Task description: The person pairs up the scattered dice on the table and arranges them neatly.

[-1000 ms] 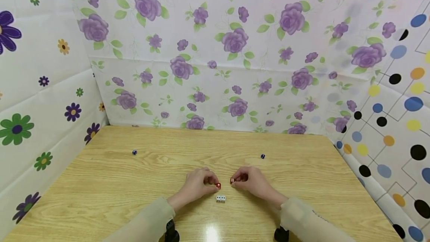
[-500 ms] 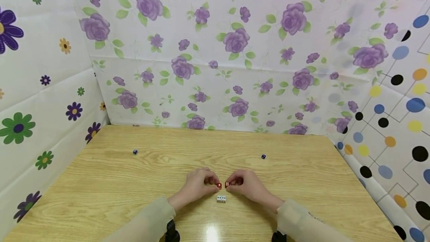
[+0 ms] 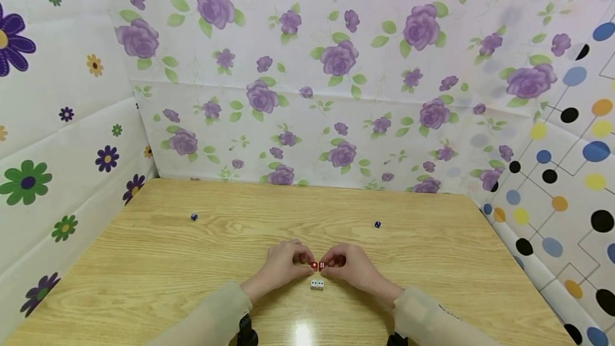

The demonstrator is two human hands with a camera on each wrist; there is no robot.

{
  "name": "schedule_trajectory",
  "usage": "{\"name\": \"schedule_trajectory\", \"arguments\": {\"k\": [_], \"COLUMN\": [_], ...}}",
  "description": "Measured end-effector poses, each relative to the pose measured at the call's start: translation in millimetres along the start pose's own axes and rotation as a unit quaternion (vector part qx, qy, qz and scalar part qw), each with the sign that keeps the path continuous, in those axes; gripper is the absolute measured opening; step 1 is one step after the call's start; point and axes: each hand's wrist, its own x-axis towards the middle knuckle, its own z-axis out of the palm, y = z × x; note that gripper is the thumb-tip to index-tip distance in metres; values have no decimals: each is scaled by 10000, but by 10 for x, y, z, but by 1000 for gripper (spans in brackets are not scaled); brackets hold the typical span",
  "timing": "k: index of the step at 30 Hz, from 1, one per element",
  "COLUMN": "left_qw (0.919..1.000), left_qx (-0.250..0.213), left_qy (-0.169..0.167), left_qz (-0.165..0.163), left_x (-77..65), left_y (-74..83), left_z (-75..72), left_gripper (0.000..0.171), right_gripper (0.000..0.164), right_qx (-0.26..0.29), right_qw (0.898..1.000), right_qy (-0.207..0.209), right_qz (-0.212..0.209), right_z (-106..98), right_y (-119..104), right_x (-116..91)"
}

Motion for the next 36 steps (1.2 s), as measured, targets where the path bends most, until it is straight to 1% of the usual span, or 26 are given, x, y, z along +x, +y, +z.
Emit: {"name": "schedule_trajectory", "arguments": {"k": [9, 22, 25, 32, 36], "left_qw": [10000, 10000, 10000, 9999, 10000], "left_qx": [47, 23, -10, -49, -33], "left_qy": [47, 33, 17, 34, 10], "left_qz": [66, 56, 36, 99, 52], "left_x": [5, 3, 3, -8, -7], "left_y": [1, 2, 1, -13, -16], "left_z": [1, 4, 3, 11, 12], "left_gripper": [14, 14, 14, 14, 14], "right_gripper": [8, 9, 9, 9, 9], "right_qx": [12, -98, -105, -89, -70], "right_qw": [10000, 9999, 9999, 9999, 9999], "right_qy": [24, 80, 74, 74, 80], "right_qz": [26, 15, 10, -7, -9], "right_z": [15, 20, 21, 35, 40], "right_y": [3, -33, -26, 3, 13], "right_x": [4, -2, -1, 5, 7]}}
